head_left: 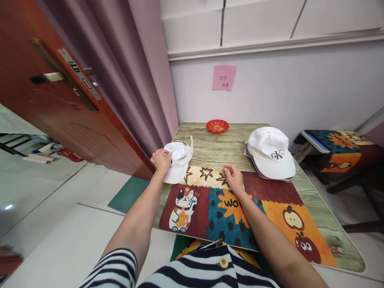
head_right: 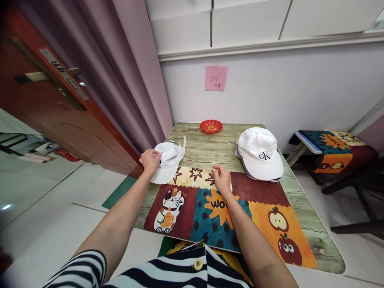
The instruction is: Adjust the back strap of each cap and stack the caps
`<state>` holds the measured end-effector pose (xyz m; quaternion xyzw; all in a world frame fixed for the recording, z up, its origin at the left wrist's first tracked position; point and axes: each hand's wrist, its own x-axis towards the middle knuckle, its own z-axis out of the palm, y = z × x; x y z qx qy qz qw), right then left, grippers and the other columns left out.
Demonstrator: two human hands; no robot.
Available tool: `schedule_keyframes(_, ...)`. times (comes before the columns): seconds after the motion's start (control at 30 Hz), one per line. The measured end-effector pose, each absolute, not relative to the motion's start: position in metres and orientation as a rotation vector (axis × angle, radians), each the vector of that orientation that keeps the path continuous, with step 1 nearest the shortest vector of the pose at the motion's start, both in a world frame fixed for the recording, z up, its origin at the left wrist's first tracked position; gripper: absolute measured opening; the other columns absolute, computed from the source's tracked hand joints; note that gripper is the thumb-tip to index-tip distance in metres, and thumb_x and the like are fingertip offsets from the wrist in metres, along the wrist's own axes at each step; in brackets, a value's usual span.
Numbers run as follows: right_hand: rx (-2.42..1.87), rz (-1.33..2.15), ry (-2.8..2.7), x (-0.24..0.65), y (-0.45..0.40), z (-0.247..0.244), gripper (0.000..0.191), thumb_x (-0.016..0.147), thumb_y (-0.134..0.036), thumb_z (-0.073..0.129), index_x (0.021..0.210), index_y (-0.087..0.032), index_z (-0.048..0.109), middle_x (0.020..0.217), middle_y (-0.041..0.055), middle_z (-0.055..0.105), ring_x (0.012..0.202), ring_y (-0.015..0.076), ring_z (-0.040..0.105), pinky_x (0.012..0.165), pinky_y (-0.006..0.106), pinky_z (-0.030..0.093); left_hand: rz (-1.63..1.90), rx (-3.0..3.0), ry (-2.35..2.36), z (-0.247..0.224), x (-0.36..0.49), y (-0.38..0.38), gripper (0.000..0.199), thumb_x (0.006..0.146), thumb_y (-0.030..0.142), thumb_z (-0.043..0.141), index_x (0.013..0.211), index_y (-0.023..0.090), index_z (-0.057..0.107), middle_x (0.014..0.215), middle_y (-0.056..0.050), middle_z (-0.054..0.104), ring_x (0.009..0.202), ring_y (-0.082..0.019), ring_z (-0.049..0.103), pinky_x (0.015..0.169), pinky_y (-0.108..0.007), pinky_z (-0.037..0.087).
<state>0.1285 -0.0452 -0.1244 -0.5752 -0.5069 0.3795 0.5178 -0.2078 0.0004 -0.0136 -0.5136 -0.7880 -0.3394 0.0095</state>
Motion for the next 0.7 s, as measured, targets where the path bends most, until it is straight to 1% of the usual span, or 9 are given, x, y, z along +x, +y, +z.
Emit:
schedule_keyframes(0.17, -1.377, 0.899, -1.239, 0.129, -0.045, -0.125, 0.039, 0.085, -0.051, 0.058, 0.105, -0.019, 0.068, 0.09, 0.0081, 0.078, 0.072, 0.0221, 0.074, 0.071, 0.034, 0.058, -1.274, -1.628, -2.275, 0.007, -0.208, -0.006, 0.003, 0.079, 0.022, 0.066, 0.076, 0.021, 0.064, 0.122, -0.006, 0.068, 0.117, -0.027, 0.057, 0.106, -0.043, 0.036)
schedule_keyframes(0.27, -1.371, 0.895, -1.248, 0.13, -0.045, -0.125, 0.038, 0.085, -0.052, 0.059, 0.103, -0.02, 0.069, 0.089, 0.0077, 0.078, 0.072, 0.0226, 0.074, 0.071, 0.035, 0.058, -1.426, -1.736, -2.094, 0.028, -0.201, -0.012, 0.005, 0.077, 0.023, 0.068, 0.075, 0.021, 0.063, 0.119, -0.006, 0.068, 0.115, -0.026, 0.06, 0.106, -0.04, 0.039)
schedule_keyframes(0.4, -1.341, 0.919, -1.239, 0.13, -0.044, -0.127, 0.04, 0.083, -0.056, 0.061, 0.101, -0.021, 0.069, 0.088, 0.0076, 0.078, 0.071, 0.0234, 0.074, 0.069, 0.036, 0.058, -1.707, -1.811, -1.847, 0.058, -0.18, -0.026, 0.008, 0.078, 0.026, 0.069, 0.075, 0.021, 0.064, 0.114, -0.007, 0.067, 0.11, -0.023, 0.062, 0.102, -0.036, 0.043)
schedule_keyframes(0.53, -1.257, 0.995, -1.247, 0.131, -0.045, -0.125, 0.045, 0.083, -0.061, 0.063, 0.101, -0.021, 0.07, 0.089, 0.008, 0.077, 0.073, 0.0235, 0.073, 0.071, 0.037, 0.059, -1.999, -1.838, -1.743, 0.075, -0.147, -0.037, 0.01, 0.078, 0.028, 0.072, 0.078, 0.021, 0.065, 0.118, -0.006, 0.065, 0.11, -0.022, 0.062, 0.094, -0.034, 0.048)
schedule_keyframes(0.6, -1.177, 1.084, -1.262, 0.133, -0.048, -0.121, 0.047, 0.084, -0.063, 0.063, 0.102, -0.021, 0.072, 0.094, 0.0092, 0.077, 0.077, 0.0238, 0.074, 0.075, 0.039, 0.06, -2.199, -1.818, -1.712, 0.071, -0.127, -0.039, 0.012, 0.078, 0.03, 0.074, 0.079, 0.02, 0.067, 0.119, -0.007, 0.065, 0.11, -0.022, 0.062, 0.091, -0.033, 0.048)
schedule_keyframes(0.63, -1.109, 1.163, -1.246, 0.135, -0.049, -0.118, 0.048, 0.084, -0.064, 0.063, 0.104, -0.021, 0.072, 0.099, 0.0099, 0.077, 0.081, 0.0242, 0.074, 0.078, 0.04, 0.06, -2.3, -1.792, -1.711, 0.065, -0.116, -0.039, 0.013, 0.077, 0.03, 0.075, 0.079, 0.02, 0.067, 0.118, -0.007, 0.065, 0.111, -0.021, 0.061, 0.093, -0.033, 0.048)
schedule_keyframes(0.7, -0.902, 1.39, -1.136, 0.139, -0.052, -0.113, 0.055, 0.085, -0.069, 0.06, 0.11, -0.021, 0.072, 0.109, 0.0116, 0.076, 0.095, 0.026, 0.073, 0.091, 0.043, 0.058, -2.499, -1.715, -1.76, 0.045, -0.092, -0.039, 0.014, 0.076, 0.029, 0.076, 0.077, 0.02, 0.067, 0.113, -0.006, 0.066, 0.112, -0.021, 0.061, 0.097, -0.033, 0.045)
